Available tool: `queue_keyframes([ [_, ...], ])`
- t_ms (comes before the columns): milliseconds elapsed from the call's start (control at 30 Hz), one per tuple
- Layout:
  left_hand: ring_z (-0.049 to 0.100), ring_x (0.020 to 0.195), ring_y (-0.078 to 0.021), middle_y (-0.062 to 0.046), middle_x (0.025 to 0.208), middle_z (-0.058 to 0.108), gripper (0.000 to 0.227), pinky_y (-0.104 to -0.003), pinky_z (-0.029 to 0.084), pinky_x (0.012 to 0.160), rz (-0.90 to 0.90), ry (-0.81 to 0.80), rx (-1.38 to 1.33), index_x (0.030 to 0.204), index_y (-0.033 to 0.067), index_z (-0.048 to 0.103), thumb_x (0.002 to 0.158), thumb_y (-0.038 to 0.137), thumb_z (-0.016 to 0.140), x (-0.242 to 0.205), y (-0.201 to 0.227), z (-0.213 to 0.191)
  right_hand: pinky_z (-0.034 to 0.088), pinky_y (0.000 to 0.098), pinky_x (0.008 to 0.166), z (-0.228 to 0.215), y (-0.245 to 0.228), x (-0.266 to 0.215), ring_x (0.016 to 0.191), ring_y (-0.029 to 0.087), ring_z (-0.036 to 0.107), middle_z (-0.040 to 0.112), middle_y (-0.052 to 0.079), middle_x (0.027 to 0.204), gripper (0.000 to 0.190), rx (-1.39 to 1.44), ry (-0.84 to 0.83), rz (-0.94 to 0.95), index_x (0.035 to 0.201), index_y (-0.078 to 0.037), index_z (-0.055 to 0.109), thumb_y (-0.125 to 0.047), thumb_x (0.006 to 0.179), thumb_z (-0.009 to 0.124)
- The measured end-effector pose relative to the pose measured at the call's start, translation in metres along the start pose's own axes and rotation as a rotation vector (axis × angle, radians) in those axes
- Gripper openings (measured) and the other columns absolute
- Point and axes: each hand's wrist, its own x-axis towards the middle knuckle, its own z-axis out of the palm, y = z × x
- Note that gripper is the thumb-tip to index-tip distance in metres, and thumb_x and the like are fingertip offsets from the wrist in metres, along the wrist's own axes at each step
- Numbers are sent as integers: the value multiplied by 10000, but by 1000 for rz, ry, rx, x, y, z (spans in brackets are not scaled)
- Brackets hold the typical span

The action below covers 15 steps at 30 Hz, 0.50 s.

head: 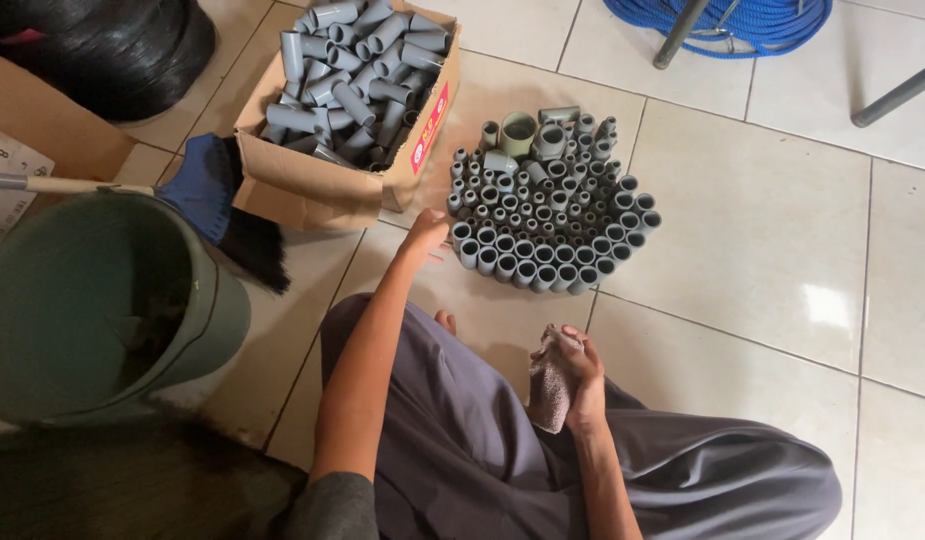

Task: The person picks up PVC couplings one at a time and wipes the exterior and interior edges with a cloth.

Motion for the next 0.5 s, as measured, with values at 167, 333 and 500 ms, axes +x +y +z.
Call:
queue_keyframes([
  [167, 714, 1051, -365, -221, 1201, 692, 508, -535, 611, 838, 101, 235, 212, 1339, 134, 613, 869, 317, 552, 30, -10, -5, 593, 520, 814, -13, 6, 9, 950, 399, 704, 663, 248, 1150, 499, 2, 14, 134, 1339, -94, 557, -262, 871, 602],
  [333, 716, 1077, -317, -101, 1081, 767, 317, -470, 577, 928, 184, 372, 271, 1027, 270, 800, 865, 474, 619, -15, 25, 2, 577, 484, 880, -11, 5, 3, 1013, 337, 690, 682, 211, 1161, 462, -104, 79, 4, 1317, -43, 613, -108, 873, 720],
  [500, 758, 829, -314, -100, 831, 777, 255, -408, 594, 740, 336, 476, -22, 833, 163, 817, 664, 346, 873, -45, 52, 17, 588, 393, 687, -15, -13, -12, 789, 259, 691, 683, 169, 908, 233, -182, 123, -90, 1082, -34, 701, -104, 874, 779],
])
